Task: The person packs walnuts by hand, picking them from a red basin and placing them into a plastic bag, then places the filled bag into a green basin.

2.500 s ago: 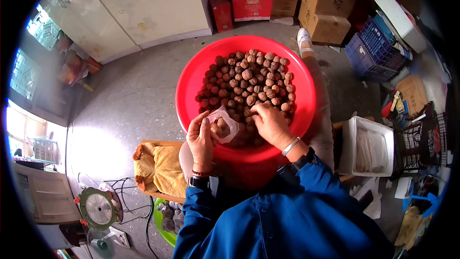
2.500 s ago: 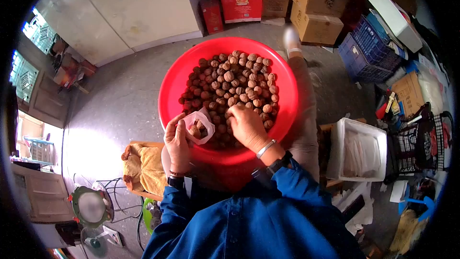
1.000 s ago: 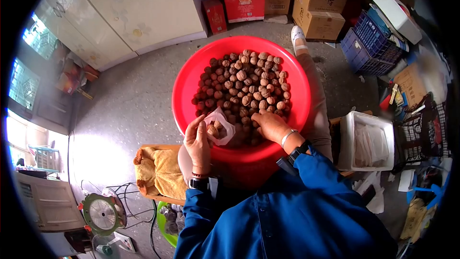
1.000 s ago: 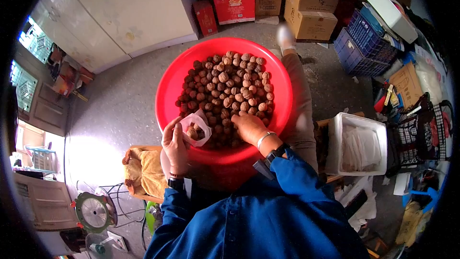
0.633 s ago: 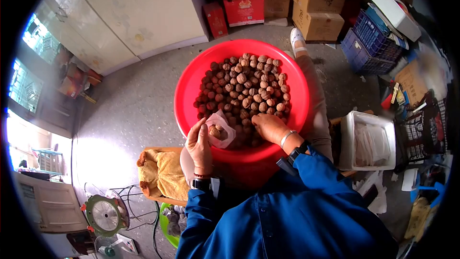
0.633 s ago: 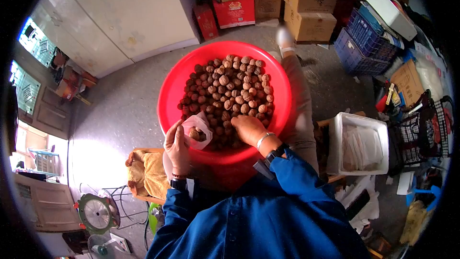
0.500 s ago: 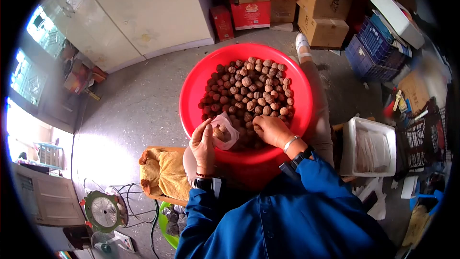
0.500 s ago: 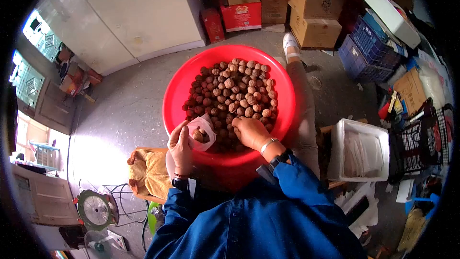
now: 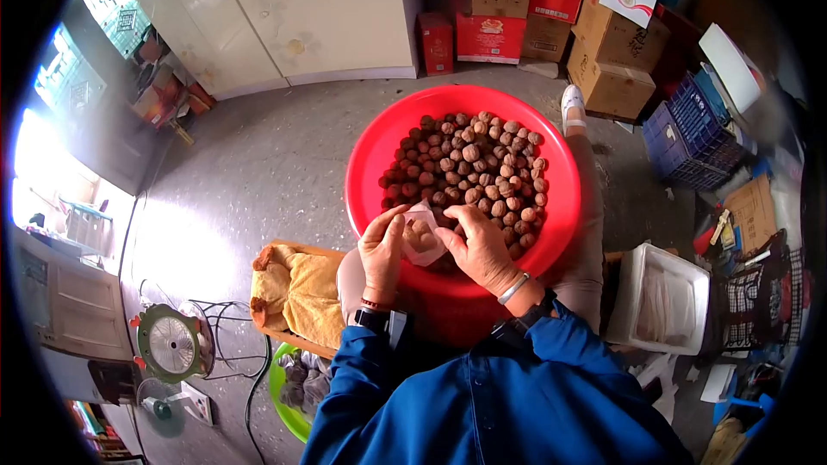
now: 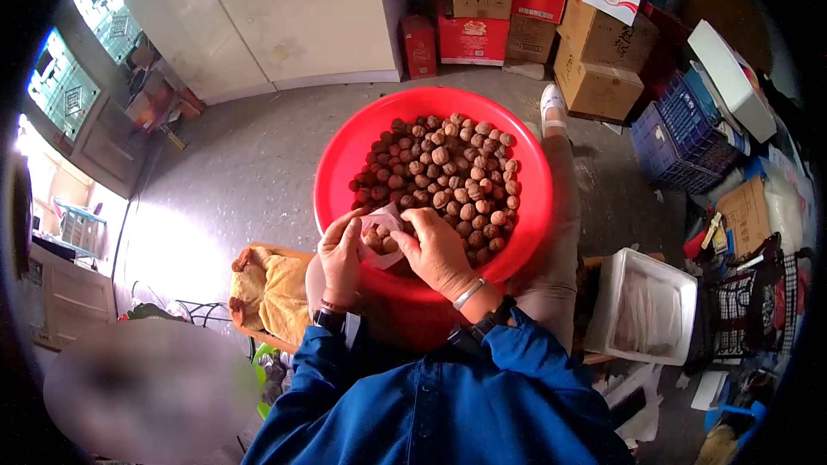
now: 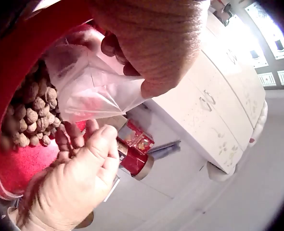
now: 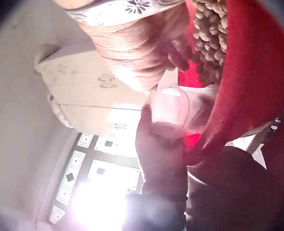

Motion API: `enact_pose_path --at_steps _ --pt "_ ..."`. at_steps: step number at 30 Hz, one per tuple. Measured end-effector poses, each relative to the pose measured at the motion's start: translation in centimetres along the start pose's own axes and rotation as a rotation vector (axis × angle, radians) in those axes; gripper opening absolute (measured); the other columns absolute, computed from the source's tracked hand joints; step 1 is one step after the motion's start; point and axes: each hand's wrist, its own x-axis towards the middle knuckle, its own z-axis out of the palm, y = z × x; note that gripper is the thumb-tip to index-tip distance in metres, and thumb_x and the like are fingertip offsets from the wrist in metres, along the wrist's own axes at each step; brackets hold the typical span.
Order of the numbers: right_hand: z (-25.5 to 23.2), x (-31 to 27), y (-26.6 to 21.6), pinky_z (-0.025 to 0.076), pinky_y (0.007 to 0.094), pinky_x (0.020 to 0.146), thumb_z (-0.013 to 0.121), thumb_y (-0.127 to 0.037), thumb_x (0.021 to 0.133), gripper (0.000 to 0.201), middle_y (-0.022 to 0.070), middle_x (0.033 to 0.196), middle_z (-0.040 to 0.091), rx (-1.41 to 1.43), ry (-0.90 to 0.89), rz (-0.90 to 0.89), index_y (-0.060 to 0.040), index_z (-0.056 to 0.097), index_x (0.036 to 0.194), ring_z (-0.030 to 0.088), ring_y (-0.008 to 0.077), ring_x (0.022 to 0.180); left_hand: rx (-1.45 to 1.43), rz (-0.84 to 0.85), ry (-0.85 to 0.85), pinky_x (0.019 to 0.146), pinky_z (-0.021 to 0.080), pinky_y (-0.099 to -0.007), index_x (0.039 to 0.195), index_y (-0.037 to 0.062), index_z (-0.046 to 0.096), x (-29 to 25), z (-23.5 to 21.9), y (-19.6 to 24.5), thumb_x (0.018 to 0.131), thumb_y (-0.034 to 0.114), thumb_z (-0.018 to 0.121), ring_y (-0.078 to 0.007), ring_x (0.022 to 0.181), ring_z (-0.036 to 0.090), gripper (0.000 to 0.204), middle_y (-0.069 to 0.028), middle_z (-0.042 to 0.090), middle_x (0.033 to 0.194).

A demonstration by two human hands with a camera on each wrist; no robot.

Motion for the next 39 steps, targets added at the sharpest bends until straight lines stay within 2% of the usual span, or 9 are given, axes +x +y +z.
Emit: enact_pose_path --at_steps 5,9,12,16,19,32,35,38,39 --pt "0.0 -1.4 4.7 0.054 0.0482 0.076 0.069 -0.014 0.091 0.012 0.0176 0.092 0.069 -0.171 -0.099 0.159 -0.0057 0.062 0.097 0.068 0.0419 0.088 -0.03 -0.02 0.005 0.087 0.05 -0.0222 0.116 0.0001 0.074 0.0 -0.1 -0.2 0.101 0.008 0.066 -0.0078 0.097 0.063 0.019 -0.0021 0.074 0.107" --pt "-1.1 -2.5 8.9 0.054 0.052 0.079 0.069 -0.012 0.088 0.011 0.0201 0.094 0.069 -0.37 -0.28 0.348 -0.0056 0.064 0.096 0.066 0.0429 0.094 -0.06 0.006 -0.009 0.087 0.05 -0.022 0.116 -0.0001 0.073 0.1 0.0 -0.2 0.101 0.008 0.066 -0.0077 0.097 0.063 0.019 -0.0024 0.073 0.108" --pt "-0.5 -3.1 10.0 0.054 0.0516 0.081 0.067 -0.01 0.087 0.011 0.0203 0.098 0.068 -0.388 -0.369 0.221 -0.0051 0.065 0.097 0.066 0.0433 0.096 -0.048 0.008 -0.016 0.087 0.05 -0.0219 0.117 -0.0003 0.073 0.2 -0.1 -0.3 0.101 0.009 0.065 -0.0079 0.097 0.063 0.019 -0.0025 0.073 0.107" --pt "0.2 -3.7 10.7 0.055 0.0524 0.086 0.062 -0.003 0.085 0.013 0.0239 0.11 0.063 -0.487 -0.579 0.199 -0.0036 0.066 0.097 0.066 0.046 0.1 -0.048 0.015 -0.031 0.087 0.049 -0.0215 0.117 -0.0002 0.072 0.1 -0.2 -0.2 0.102 0.009 0.065 -0.0076 0.097 0.063 0.02 -0.0022 0.073 0.107" --pt "0.2 -3.9 10.4 0.055 0.0522 0.087 0.061 -0.002 0.084 0.014 0.025 0.113 0.062 -0.549 -0.627 0.221 -0.0038 0.066 0.097 0.065 0.0464 0.101 -0.042 -0.006 -0.034 0.085 0.049 -0.0209 0.118 -0.0002 0.072 0.1 -0.2 -0.1 0.102 0.009 0.065 -0.0068 0.095 0.062 0.02 -0.0017 0.073 0.106" --pt "0.4 -3.9 10.2 0.054 0.0516 0.088 0.064 -0.003 0.084 0.023 0.0251 0.112 0.062 -0.543 -0.608 0.222 -0.0036 0.059 0.106 0.064 0.0467 0.101 0.004 -0.033 -0.045 0.081 0.05 -0.0197 0.118 -0.0003 0.072 0.1 -0.1 0.4 0.102 0.01 0.065 -0.0051 0.091 0.062 0.02 -0.0004 0.072 0.103" --pt "-1.0 -2.6 7.4 0.054 0.051 0.085 0.068 -0.008 0.083 0.023 0.0222 0.106 0.065 -0.47 -0.482 0.238 -0.0041 0.059 0.104 0.065 0.0455 0.101 -0.053 -0.083 -0.056 0.083 0.05 -0.0208 0.118 -0.0005 0.072 0.1 -0.2 0.3 0.102 0.009 0.065 -0.0061 0.093 0.063 0.02 -0.0011 0.072 0.104" --pt "-1.6 -1.5 6.8 0.053 0.0491 0.08 0.076 -0.011 0.082 0.027 0.0173 0.097 0.07 -0.132 -0.198 0.2 -0.0057 0.062 0.105 0.067 0.0408 0.096 -0.045 -0.051 -0.08 0.084 0.051 -0.0217 0.119 -0.0008 0.071 0.4 -0.3 -0.1 0.102 0.009 0.065 -0.007 0.094 0.063 0.02 -0.0017 0.072 0.105" --pt "-2.2 -0.9 5.5 0.054 0.0472 0.08 0.076 -0.01 0.082 0.028 0.0169 0.098 0.07 -0.057 -0.182 0.266 -0.0057 0.062 0.106 0.067 0.0394 0.094 -0.022 -0.003 -0.085 0.084 0.052 -0.0217 0.119 -0.0008 0.071 0.4 -0.1 0.0 0.102 0.01 0.065 -0.007 0.094 0.063 0.021 -0.0019 0.072 0.104"
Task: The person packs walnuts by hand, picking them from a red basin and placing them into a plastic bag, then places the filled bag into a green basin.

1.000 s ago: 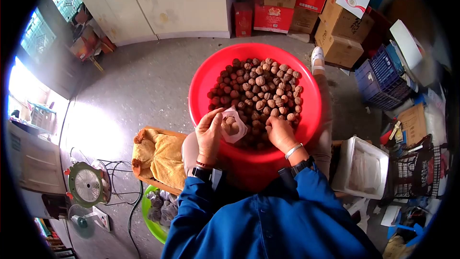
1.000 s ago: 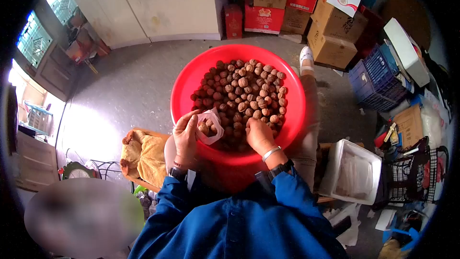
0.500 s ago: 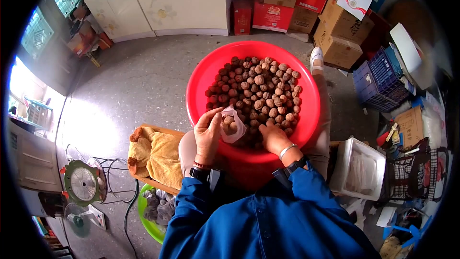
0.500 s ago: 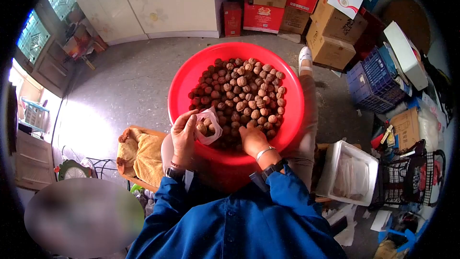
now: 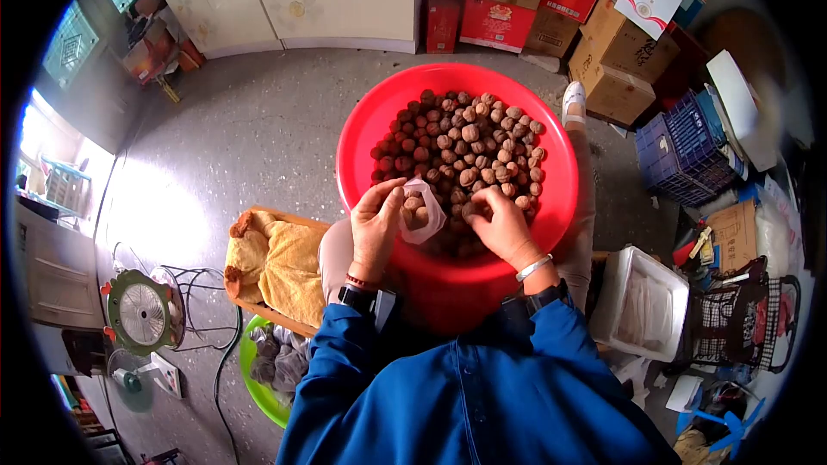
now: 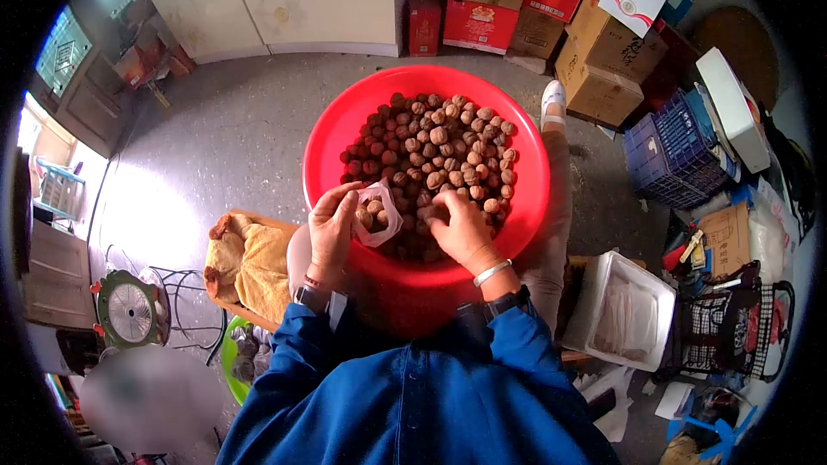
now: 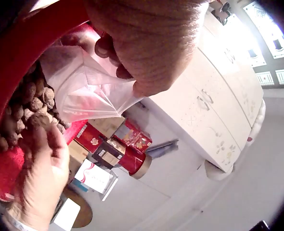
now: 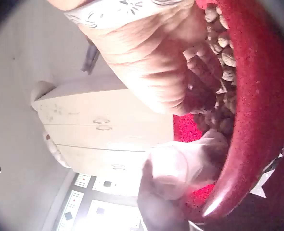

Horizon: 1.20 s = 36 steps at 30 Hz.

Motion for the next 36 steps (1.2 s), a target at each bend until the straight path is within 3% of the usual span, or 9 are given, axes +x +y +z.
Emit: enact_pose_path --at_steps 1,5,10,14,19,21,22,25,36 --pt "-0.9 0.1 -1.4 0.054 0.0452 0.08 0.076 -0.008 0.082 0.029 0.0166 0.099 0.069 0.081 0.005 0.059 -0.0057 0.062 0.107 0.068 0.038 0.093 -0.002 -0.006 0.003 0.084 0.052 -0.0217 0.119 -0.0008 0.071 0.0 0.0 0.1 0.102 0.01 0.065 -0.007 0.094 0.063 0.021 -0.0019 0.072 0.104" --pt "-3.0 0.9 -5.6 0.055 0.0402 0.083 0.077 -0.003 0.083 0.031 0.0152 0.105 0.069 0.133 0.192 -0.213 -0.0035 0.062 0.11 0.068 0.0327 0.099 -0.015 -0.053 0.01 0.08 0.051 -0.0206 0.12 -0.0009 0.071 0.0 -0.2 -0.1 0.102 0.011 0.066 -0.006 0.092 0.063 0.022 -0.0016 0.072 0.103" --pt "-2.2 0.6 -10.5 0.056 0.0374 0.085 0.072 0.0 0.087 0.031 0.0138 0.109 0.064 0.239 0.178 -0.405 -0.0052 0.062 0.116 0.067 0.0324 0.094 -0.029 -0.121 0.006 0.075 0.049 -0.018 0.119 0.0 0.071 -0.1 -0.3 0.2 0.102 0.01 0.065 -0.0034 0.085 0.06 0.02 0.0004 0.071 0.1" --pt "1.1 0.5 -8.5 0.052 0.0462 0.092 0.075 -0.011 0.088 0.039 0.0191 0.123 0.058 0.062 0.09 -0.513 -0.006 0.058 0.122 0.061 0.0395 0.111 -0.032 -0.05 0.006 0.073 0.048 -0.0176 0.118 0.0005 0.072 0.1 -0.3 -0.4 0.103 0.009 0.064 -0.003 0.085 0.059 0.019 0.0009 0.072 0.101" --pt "3.5 -0.6 -5.2 0.054 0.0475 0.085 0.077 -0.022 0.087 0.039 0.0191 0.112 0.062 -0.021 0.138 -0.217 -0.0025 0.058 0.115 0.063 0.0433 0.101 -0.026 -0.031 0.041 0.072 0.047 -0.0174 0.117 0.0007 0.072 0.2 -0.4 -0.9 0.102 0.009 0.065 -0.0027 0.085 0.059 0.019 0.0011 0.072 0.103" --pt "4.0 -0.9 -3.4 0.054 0.0495 0.08 0.077 -0.023 0.087 0.029 0.0191 0.101 0.067 -0.134 -0.038 -0.015 -0.0021 0.063 0.101 0.066 0.0427 0.094 -0.004 0.001 0.041 0.072 0.047 -0.0174 0.117 0.0006 0.072 0.2 0.0 -0.6 0.102 0.009 0.065 -0.0025 0.084 0.059 0.018 0.0013 0.072 0.102" --pt "4.2 -0.9 -2.7 0.054 0.0521 0.075 0.073 -0.023 0.088 0.024 0.0208 0.088 0.069 -0.087 -0.02 -0.037 -0.0016 0.063 0.085 0.067 0.0438 0.087 0.014 0.031 0.046 0.071 0.046 -0.0173 0.117 0.0005 0.072 0.1 0.1 -0.5 0.102 0.009 0.065 -0.0024 0.083 0.059 0.018 0.0015 0.072 0.102" --pt "4.4 -0.6 -1.8 0.053 0.0541 0.073 0.069 -0.022 0.09 0.025 0.0227 0.085 0.069 -0.14 -0.047 -0.021 -0.0011 0.062 0.078 0.066 0.0462 0.084 -0.013 -0.018 0.021 0.072 0.047 -0.017 0.117 0.0002 0.072 0.2 -0.1 -0.6 0.102 0.009 0.065 -0.0025 0.083 0.059 0.018 0.0012 0.072 0.101" --pt "-3.9 -0.1 -9.2 0.046 0.0402 0.056 0.066 -0.015 0.096 0.023 0.02 0.07 0.063 0.386 0.085 -0.11 0.0004 0.059 0.08 0.065 0.0361 0.065 0.076 -0.038 0.015 0.074 0.049 -0.0184 0.117 -0.0001 0.072 -1.7 4.0 7.4 0.103 0.011 0.064 -0.0037 0.086 0.06 0.019 0.0011 0.072 0.1"
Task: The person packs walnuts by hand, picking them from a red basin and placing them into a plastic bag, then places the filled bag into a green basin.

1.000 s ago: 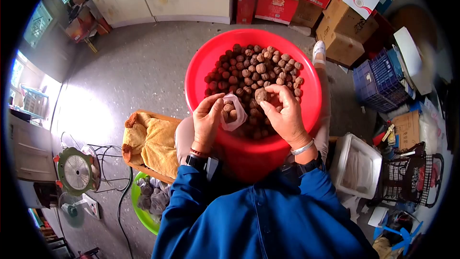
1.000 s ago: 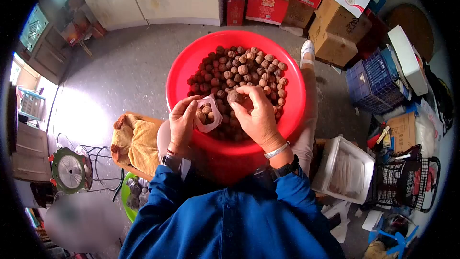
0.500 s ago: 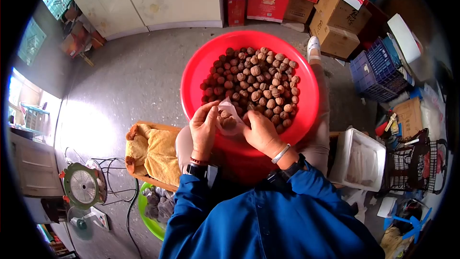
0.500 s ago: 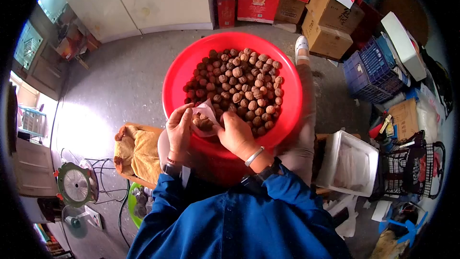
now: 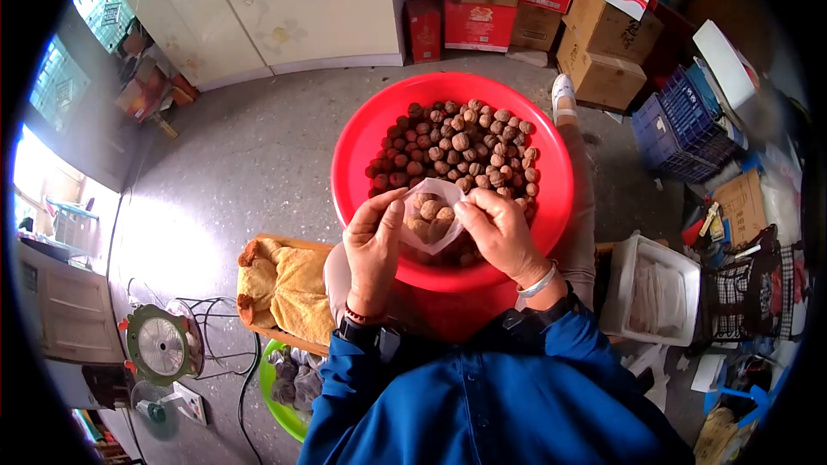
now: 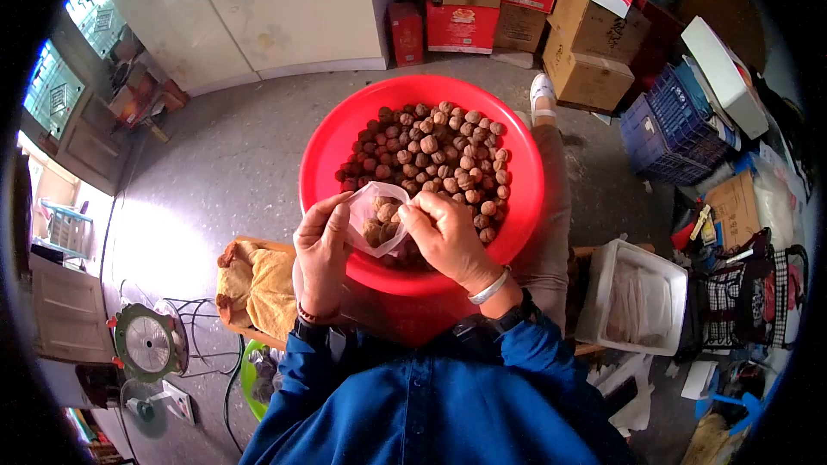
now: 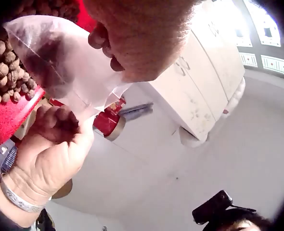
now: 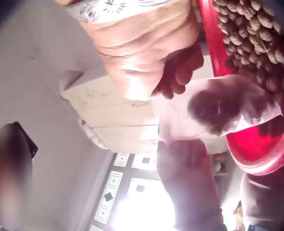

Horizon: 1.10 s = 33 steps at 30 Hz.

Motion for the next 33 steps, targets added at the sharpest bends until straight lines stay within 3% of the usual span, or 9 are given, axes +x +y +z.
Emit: enact_pose_path --at_steps 5,7,11,18,23,25,26,30,33 --pt "-0.4 -0.5 6.2 0.048 0.0426 0.058 0.065 -0.017 0.096 0.025 0.0227 0.073 0.064 -0.273 -0.083 0.062 0.0014 0.061 0.079 0.065 0.0392 0.068 0.081 -0.033 -0.12 0.076 0.05 -0.0192 0.121 -0.0015 0.069 1.8 -0.5 -7.0 0.101 0.008 0.064 -0.0058 0.087 0.063 0.022 -0.0029 0.073 0.1" --pt "-0.1 -1.4 7.6 0.047 0.0388 0.057 0.066 -0.016 0.096 0.024 0.019 0.066 0.063 -0.41 -0.046 -0.053 0.0033 0.064 0.081 0.064 0.0269 0.06 0.281 -0.018 -0.107 0.078 0.054 -0.0264 0.121 -0.0021 0.068 1.4 -1.3 -9.8 0.099 0.011 0.066 -0.0108 0.086 0.067 0.026 -0.0082 0.074 0.097" --pt "-0.6 -2.0 6.4 0.05 0.0489 0.061 0.067 -0.018 0.094 0.025 0.0248 0.075 0.065 -0.314 -0.074 0.051 0.0014 0.062 0.08 0.067 0.0434 0.072 0.365 -0.072 -0.135 0.073 0.053 -0.026 0.116 -0.0025 0.068 0.1 -0.7 -8.4 0.099 0.012 0.066 -0.0098 0.082 0.065 0.022 -0.0074 0.073 0.093" --pt "-0.9 -0.8 4.2 0.049 0.0417 0.06 0.065 -0.023 0.099 0.026 0.0205 0.071 0.065 -0.12 -0.081 0.014 0.0013 0.065 0.088 0.066 0.0364 0.066 0.011 -0.053 -0.061 0.055 0.041 -0.0189 0.101 0.0017 0.066 0.1 -0.3 -5.1 0.103 0.014 0.064 -0.0034 0.064 0.056 0.013 0.0016 0.066 0.081" --pt "-0.7 -0.2 8.6 0.051 0.0438 0.062 0.062 -0.033 0.102 0.036 0.0198 0.072 0.066 -0.095 0.03 0.144 0.0011 0.066 0.089 0.068 0.0383 0.068 -0.038 -0.056 -0.015 0.05 0.036 -0.0178 0.101 0.0045 0.065 0.2 -0.6 -7.0 0.103 0.017 0.065 -0.0018 0.057 0.051 0.012 0.0037 0.062 0.074" --pt "-0.5 -0.9 11.7 0.053 0.0503 0.07 0.061 -0.033 0.101 0.034 0.0208 0.083 0.07 -0.472 -0.04 0.02 -0.0006 0.067 0.091 0.069 0.0423 0.078 -0.12 -0.048 -0.008 0.05 0.036 -0.0177 0.1 0.0052 0.065 0.0 -0.7 -8.1 0.103 0.016 0.064 -0.0016 0.056 0.049 0.011 0.0042 0.06 0.073" --pt "-0.4 -1.2 12.4 0.053 0.0548 0.081 0.062 -0.028 0.097 0.027 0.0235 0.1 0.071 -0.588 -0.16 0.14 -0.0013 0.067 0.093 0.068 0.0441 0.095 -0.103 -0.045 0.009 0.05 0.036 -0.0178 0.1 0.0054 0.065 -0.1 -0.6 -7.8 0.103 0.015 0.064 -0.0014 0.056 0.048 0.01 0.0042 0.06 0.073" --pt "0.1 -1.8 13.9 0.052 0.0483 0.095 0.071 -0.024 0.087 0.029 0.0264 0.113 0.066 -0.766 -0.627 0.327 -0.0011 0.069 0.105 0.064 0.0446 0.106 -0.114 -0.029 0.0 0.049 0.036 -0.018 0.101 0.0058 0.065 -0.3 -0.8 -7.8 0.103 0.014 0.064 -0.0011 0.056 0.047 0.008 0.0044 0.06 0.074" --pt "0.8 -2.6 17.2 0.052 0.0476 0.097 0.073 -0.022 0.085 0.029 0.0256 0.119 0.064 -0.809 -0.656 0.241 -0.0026 0.071 0.106 0.063 0.0436 0.109 -0.119 -0.042 0.004 0.049 0.036 -0.018 0.102 0.0056 0.066 -0.3 -0.9 -7.7 0.103 0.013 0.064 -0.0011 0.056 0.047 0.007 0.0045 0.061 0.075"
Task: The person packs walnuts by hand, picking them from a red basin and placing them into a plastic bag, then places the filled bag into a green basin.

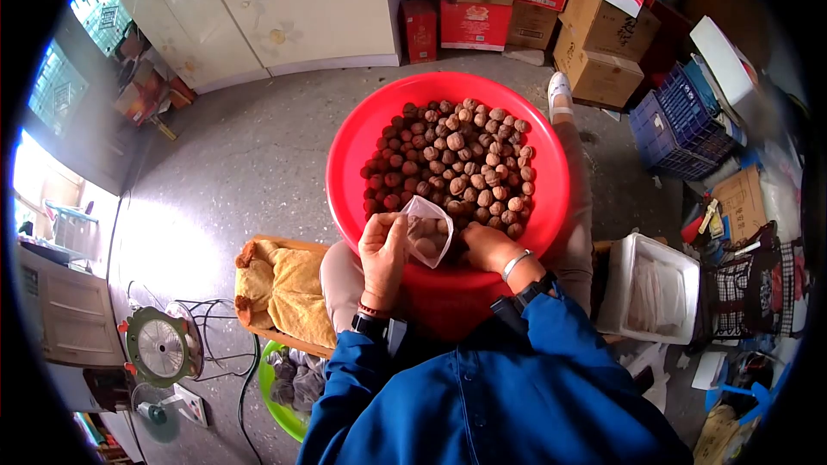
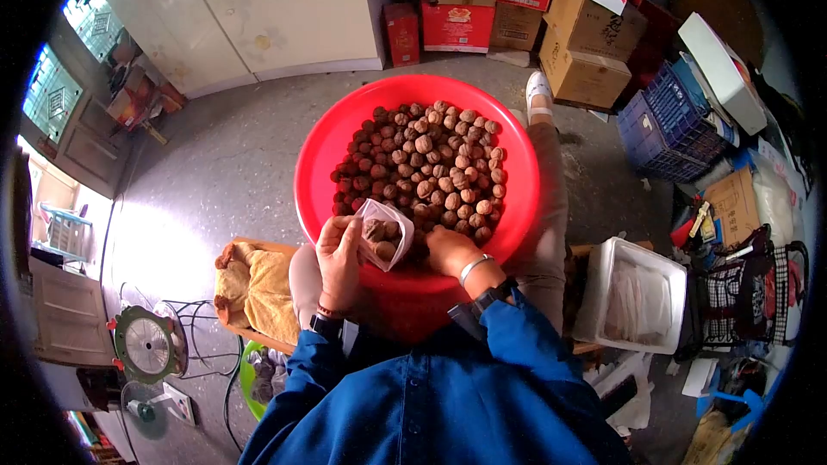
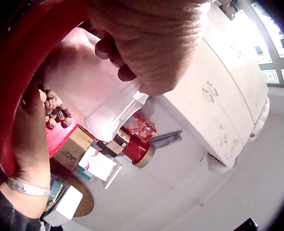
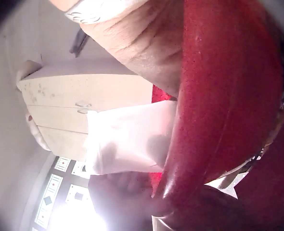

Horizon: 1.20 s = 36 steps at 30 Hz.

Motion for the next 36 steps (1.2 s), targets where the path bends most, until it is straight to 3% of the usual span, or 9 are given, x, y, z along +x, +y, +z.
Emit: enact_pose_path --at_steps 3,10,16,19,21,24,28,32,36 --pt "-1.4 -0.6 -1.3 0.054 0.0477 0.096 0.064 -0.011 0.085 0.029 0.0288 0.122 0.062 -0.033 -0.064 0.036 -0.0001 0.071 0.111 0.065 0.0449 0.111 0.001 0.0 0.002 0.049 0.036 -0.0181 0.103 0.0053 0.066 0.0 0.0 0.3 0.103 0.012 0.064 -0.0011 0.056 0.047 0.008 0.0044 0.061 0.076" --pt "0.1 0.2 0.0 0.054 0.0482 0.094 0.071 -0.015 0.081 0.037 0.0254 0.118 0.065 -0.033 0.002 -0.12 -0.0034 0.068 0.116 0.065 0.0436 0.106 -0.018 -0.023 -0.019 0.049 0.036 -0.0183 0.103 0.0044 0.066 -0.1 0.1 0.5 0.103 0.012 0.063 -0.0012 0.057 0.048 0.008 0.0044 0.061 0.076" --pt "-0.9 0.5 -0.7 0.055 0.0489 0.091 0.061 -0.005 0.082 0.03 0.0245 0.107 0.07 -0.137 -0.201 -0.002 -0.0049 0.071 0.11 0.068 0.0423 0.103 -0.016 0.013 -0.047 0.048 0.038 -0.0184 0.103 0.007 0.067 0.1 -0.1 0.0 0.103 0.015 0.065 -0.0029 0.055 0.053 0.008 0.004 0.063 0.073" --pt "-1.4 -0.2 -1.5 0.056 0.0477 0.088 0.062 -0.009 0.086 0.022 0.0224 0.109 0.07 -0.043 0.123 0.007 -0.0045 0.069 0.107 0.067 0.0411 0.104 -0.012 -0.03 -0.064 0.056 0.041 -0.0179 0.103 0.0044 0.066 0.2 -0.5 0.0 0.102 0.012 0.065 -0.0012 0.068 0.055 0.008 0.0034 0.067 0.086" --pt "-3.3 -1.4 -3.5 0.055 0.0457 0.086 0.068 -0.012 0.087 0.019 0.0219 0.108 0.069 0.284 0.542 -0.059 -0.0039 0.065 0.104 0.067 0.042 0.103 -0.014 -0.016 -0.054 0.057 0.043 -0.0186 0.103 0.0041 0.066 0.2 -0.5 0.1 0.102 0.012 0.065 -0.0023 0.07 0.056 0.008 0.0027 0.068 0.088" --pt "-6.3 -3.0 -6.2 0.056 0.0432 0.085 0.075 -0.007 0.084 0.031 0.0189 0.107 0.07 0.402 0.816 -0.204 -0.0028 0.063 0.112 0.068 0.0388 0.1 -0.017 -0.015 -0.057 0.063 0.049 -0.0207 0.103 0.0029 0.065 0.2 -0.4 0.7 0.102 0.01 0.065 -0.005 0.076 0.06 0.008 0.0008 0.068 0.092" --pt "-9.9 -6.1 -10.5 0.056 0.0404 0.085 0.074 -0.006 0.089 0.029 0.0161 0.109 0.07 0.628 0.848 -0.285 -0.0017 0.064 0.116 0.07 0.0339 0.097 -0.035 -0.048 -0.072 0.065 0.052 -0.0225 0.105 0.0016 0.064 0.0 -0.2 0.9 0.102 0.01 0.064 -0.006 0.076 0.061 0.009 -0.0012 0.068 0.092" --pt "-9.9 -5.2 -10.6 0.057 0.0358 0.08 0.074 -0.011 0.092 0.031 0.0145 0.109 0.069 0.399 0.828 -0.475 -0.0023 0.064 0.12 0.071 0.0274 0.094 -0.022 -0.028 -0.072 0.064 0.053 -0.0227 0.105 0.0014 0.064 0.1 -0.4 0.7 0.102 0.009 0.064 -0.006 0.076 0.061 0.009 -0.0009 0.068 0.092" --pt "-8.3 -5.0 -9.8 0.055 0.0367 0.069 0.071 -0.02 0.097 0.021 0.0126 0.094 0.068 0.546 0.825 -0.238 -0.0024 0.065 0.107 0.067 0.0276 0.076 0.019 0.006 -0.066 0.065 0.053 -0.0225 0.104 0.0015 0.065 0.4 -0.6 0.2 0.101 0.009 0.065 -0.0059 0.077 0.061 0.008 -0.0001 0.067 0.092"
